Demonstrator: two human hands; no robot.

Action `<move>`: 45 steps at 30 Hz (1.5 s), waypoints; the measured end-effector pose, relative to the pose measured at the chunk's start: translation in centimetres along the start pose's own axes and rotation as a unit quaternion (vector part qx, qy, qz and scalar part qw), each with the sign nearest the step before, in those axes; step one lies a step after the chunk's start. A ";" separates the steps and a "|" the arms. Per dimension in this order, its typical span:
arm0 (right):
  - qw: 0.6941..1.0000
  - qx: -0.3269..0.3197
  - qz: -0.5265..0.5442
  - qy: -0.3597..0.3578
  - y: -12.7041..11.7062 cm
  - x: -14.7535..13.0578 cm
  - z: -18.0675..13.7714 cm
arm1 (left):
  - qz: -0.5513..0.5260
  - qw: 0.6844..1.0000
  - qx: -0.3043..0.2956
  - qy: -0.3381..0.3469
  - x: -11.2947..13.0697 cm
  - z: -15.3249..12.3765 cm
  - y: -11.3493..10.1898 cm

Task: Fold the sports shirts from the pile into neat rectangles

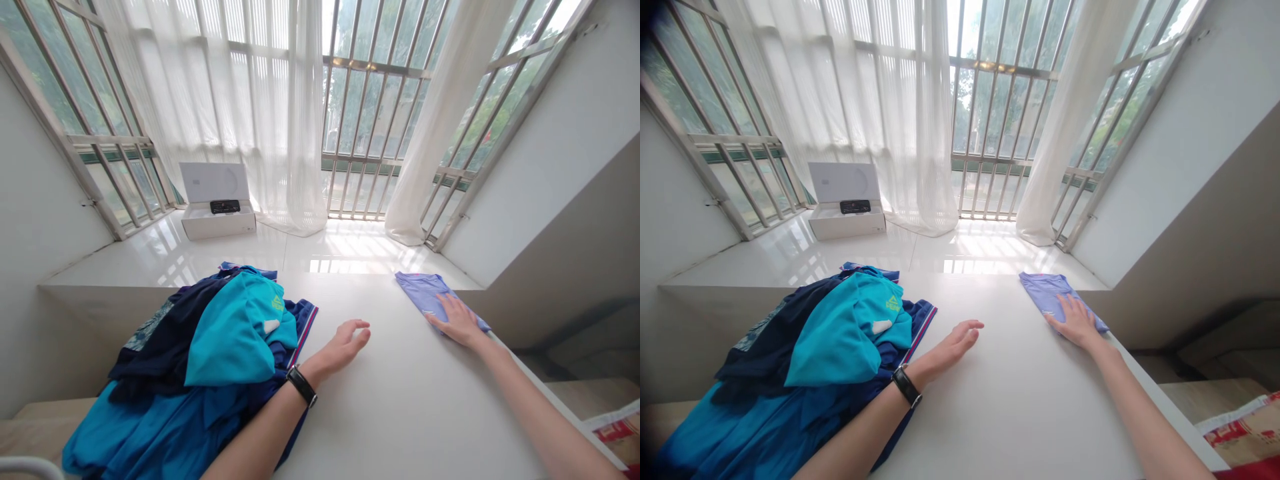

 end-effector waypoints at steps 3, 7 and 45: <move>0.982 0.153 0.099 -0.047 -4.1 -5.2 0.0 | 0.008 1.000 0.006 -0.017 -0.2 0.0 0.0; 0.928 0.221 0.214 -0.211 -6.0 -15.8 -2.0 | 0.037 0.999 0.006 -0.019 -0.5 0.2 0.0; 0.538 -0.408 0.721 -0.155 -2.8 -26.8 -11.8 | 0.499 0.853 0.145 0.039 8.3 -6.5 7.4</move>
Point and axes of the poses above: each hand's wrist, its own z-axis towards the middle knuckle, its own y-axis out of the palm, x = y × z, the point moved 8 cm from there along z, towards the middle knuckle, and after that the axes turned 5 degrees about -y, right-handed, at the moved point
